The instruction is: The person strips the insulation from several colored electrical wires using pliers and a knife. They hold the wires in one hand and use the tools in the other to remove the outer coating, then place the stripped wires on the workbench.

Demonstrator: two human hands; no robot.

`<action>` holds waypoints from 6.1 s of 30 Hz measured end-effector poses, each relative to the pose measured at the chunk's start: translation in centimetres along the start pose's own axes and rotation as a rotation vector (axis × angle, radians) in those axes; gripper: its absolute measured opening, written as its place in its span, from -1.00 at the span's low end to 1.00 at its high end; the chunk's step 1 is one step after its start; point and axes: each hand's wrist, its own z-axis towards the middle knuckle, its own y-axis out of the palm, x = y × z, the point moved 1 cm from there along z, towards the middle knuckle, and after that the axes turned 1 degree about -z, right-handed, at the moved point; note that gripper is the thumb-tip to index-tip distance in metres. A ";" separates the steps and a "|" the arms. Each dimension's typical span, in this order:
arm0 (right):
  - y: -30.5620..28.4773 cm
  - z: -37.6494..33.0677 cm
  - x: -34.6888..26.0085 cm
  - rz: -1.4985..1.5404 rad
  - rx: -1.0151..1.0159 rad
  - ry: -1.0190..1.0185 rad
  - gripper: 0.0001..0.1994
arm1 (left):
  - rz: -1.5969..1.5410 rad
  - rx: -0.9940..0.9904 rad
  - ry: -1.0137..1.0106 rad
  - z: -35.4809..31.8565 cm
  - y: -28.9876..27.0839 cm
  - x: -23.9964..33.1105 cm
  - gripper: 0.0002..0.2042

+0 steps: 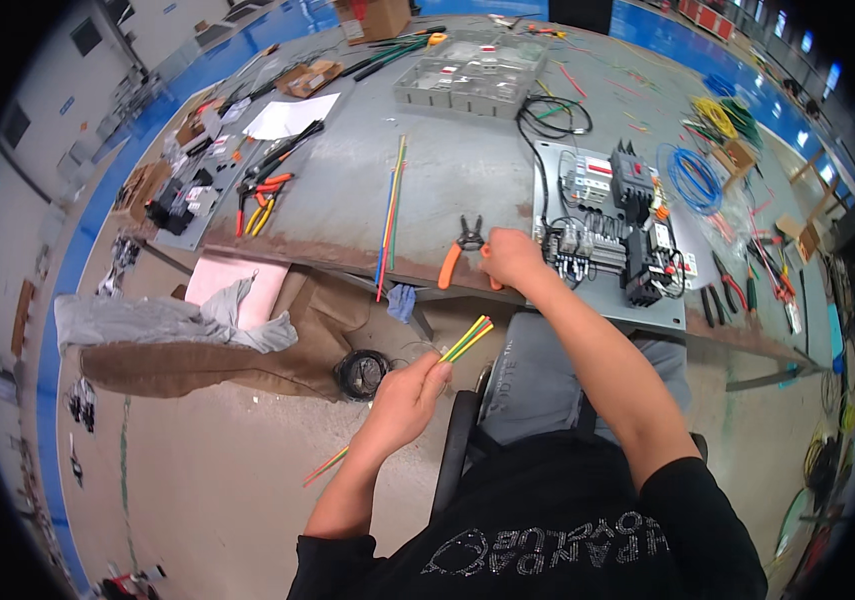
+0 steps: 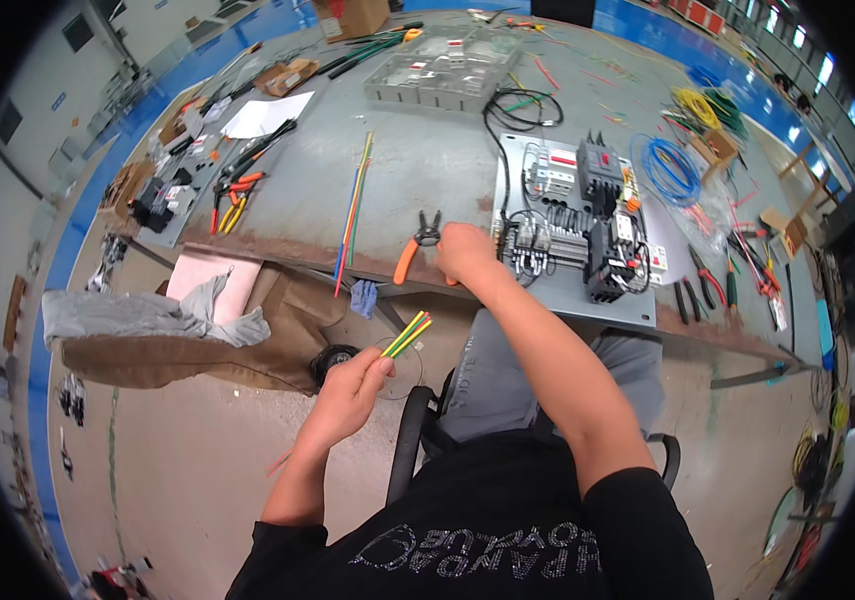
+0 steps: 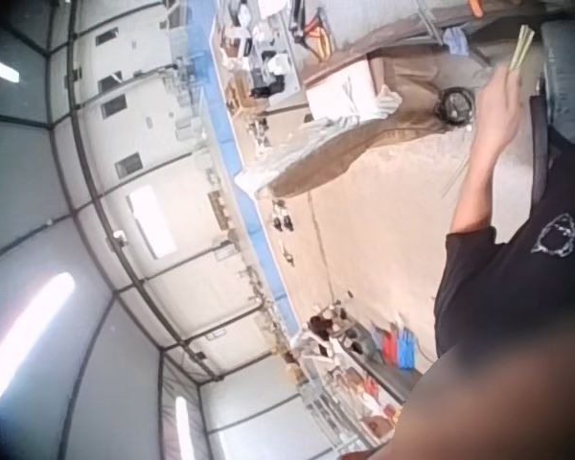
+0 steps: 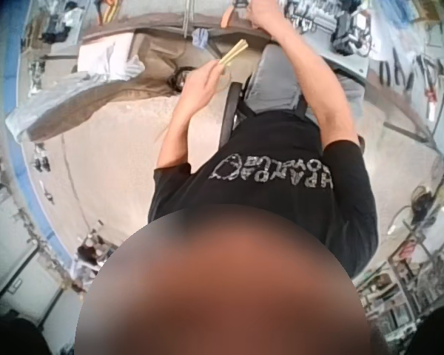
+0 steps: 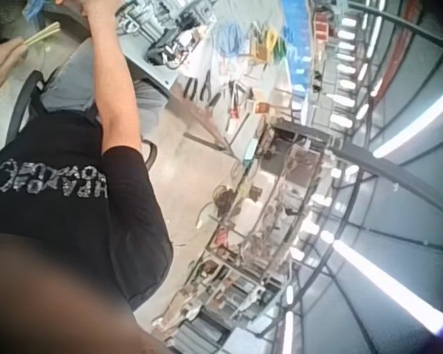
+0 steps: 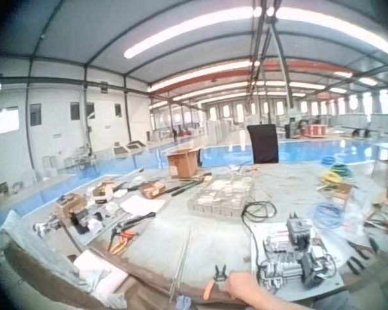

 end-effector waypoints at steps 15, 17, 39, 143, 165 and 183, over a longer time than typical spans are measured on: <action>-8.0 -20.8 7.1 1.524 0.009 -0.085 -0.69 | -0.084 -0.392 0.121 0.5 6.8 7.7 -0.68; -7.9 -23.9 8.6 1.505 0.072 -0.044 -0.71 | -0.037 -0.493 0.183 0.7 9.1 9.6 -0.68; -1.8 -32.8 12.6 1.552 0.017 0.035 -0.69 | -0.109 -0.957 0.214 -1.3 18.7 11.3 -0.69; -3.0 -36.2 11.9 1.500 0.387 -0.101 -0.80 | -0.519 -0.828 -0.122 -0.1 17.0 11.8 -0.82; -3.0 -37.1 12.1 0.676 0.668 -0.360 -0.51 | -0.981 -0.980 -0.339 1.2 14.6 11.6 -0.84; -4.3 -38.1 11.1 0.353 0.774 -0.295 -0.41 | -1.123 -1.034 -0.395 1.2 15.0 10.4 -0.72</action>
